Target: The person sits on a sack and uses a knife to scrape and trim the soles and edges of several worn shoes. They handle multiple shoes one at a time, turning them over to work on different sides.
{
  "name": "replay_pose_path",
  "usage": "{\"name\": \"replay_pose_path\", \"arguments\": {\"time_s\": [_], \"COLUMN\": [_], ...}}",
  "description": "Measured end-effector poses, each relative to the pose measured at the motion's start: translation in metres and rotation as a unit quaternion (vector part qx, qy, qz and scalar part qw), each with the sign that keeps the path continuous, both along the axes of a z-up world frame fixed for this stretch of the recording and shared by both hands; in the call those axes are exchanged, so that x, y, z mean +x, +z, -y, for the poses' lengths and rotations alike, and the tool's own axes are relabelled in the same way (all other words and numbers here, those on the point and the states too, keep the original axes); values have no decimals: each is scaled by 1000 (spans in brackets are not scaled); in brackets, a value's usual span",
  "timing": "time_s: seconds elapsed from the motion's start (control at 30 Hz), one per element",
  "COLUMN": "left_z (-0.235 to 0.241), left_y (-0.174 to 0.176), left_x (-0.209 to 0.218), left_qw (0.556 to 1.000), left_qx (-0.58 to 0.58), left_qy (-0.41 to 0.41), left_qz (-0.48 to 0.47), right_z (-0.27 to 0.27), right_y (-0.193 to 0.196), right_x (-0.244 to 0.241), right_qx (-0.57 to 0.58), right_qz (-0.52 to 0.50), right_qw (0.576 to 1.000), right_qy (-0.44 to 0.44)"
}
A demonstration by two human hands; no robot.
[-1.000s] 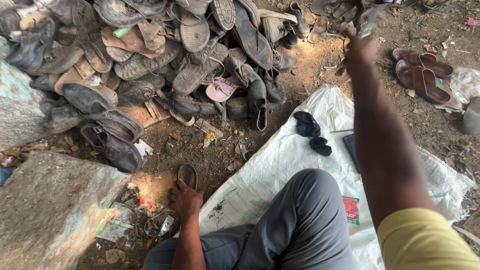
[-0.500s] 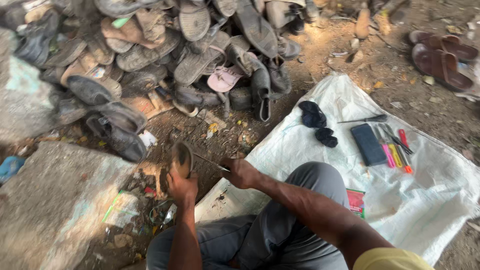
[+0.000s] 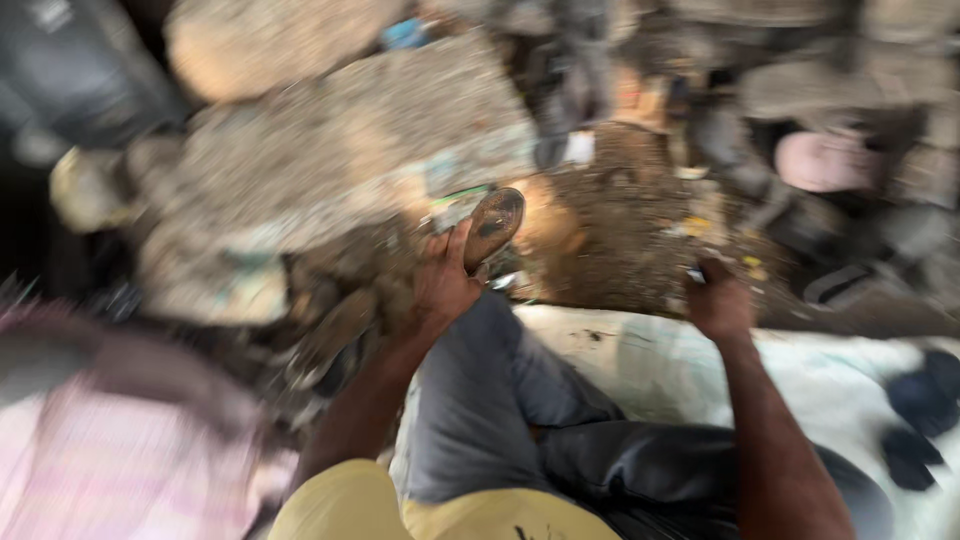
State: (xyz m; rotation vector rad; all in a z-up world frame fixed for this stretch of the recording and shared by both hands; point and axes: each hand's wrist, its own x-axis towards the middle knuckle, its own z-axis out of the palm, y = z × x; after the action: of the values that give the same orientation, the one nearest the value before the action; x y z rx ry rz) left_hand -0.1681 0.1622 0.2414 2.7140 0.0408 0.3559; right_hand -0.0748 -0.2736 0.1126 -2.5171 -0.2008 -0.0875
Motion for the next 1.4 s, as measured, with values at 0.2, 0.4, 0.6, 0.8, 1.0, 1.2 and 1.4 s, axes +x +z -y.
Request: {"name": "replay_pose_path", "arguments": {"time_s": [0.2,0.4,0.6,0.8,1.0,1.2,1.4], "left_z": [-115,-169,-131,-91,-76,-63,-99], "left_y": [11,23,59,-26,-87,-70,-29], "left_x": [-142,-203,-173,-178,-103,-103,-193], "left_qw": [978,945,829,898,916,925,894], "left_qx": [37,42,-46,133,49,-77,161], "left_qy": [201,269,302,177,270,239,285], "left_qz": [-32,-181,-469,-381,-292,-286,-305], "right_z": [-2,-4,7,-2,-5,0,-15], "right_y": [6,-9,-11,-9,-7,4,6], "right_x": [-12,-16,-18,-16,-18,-21,-17], "right_qx": [-47,-113,-154,-161,-154,-131,-127], "right_qz": [0,-31,-136,-117,-102,-99,-112], "right_qw": [998,991,978,979,982,986,985], "right_qy": [43,64,22,46,49,37,42]}}
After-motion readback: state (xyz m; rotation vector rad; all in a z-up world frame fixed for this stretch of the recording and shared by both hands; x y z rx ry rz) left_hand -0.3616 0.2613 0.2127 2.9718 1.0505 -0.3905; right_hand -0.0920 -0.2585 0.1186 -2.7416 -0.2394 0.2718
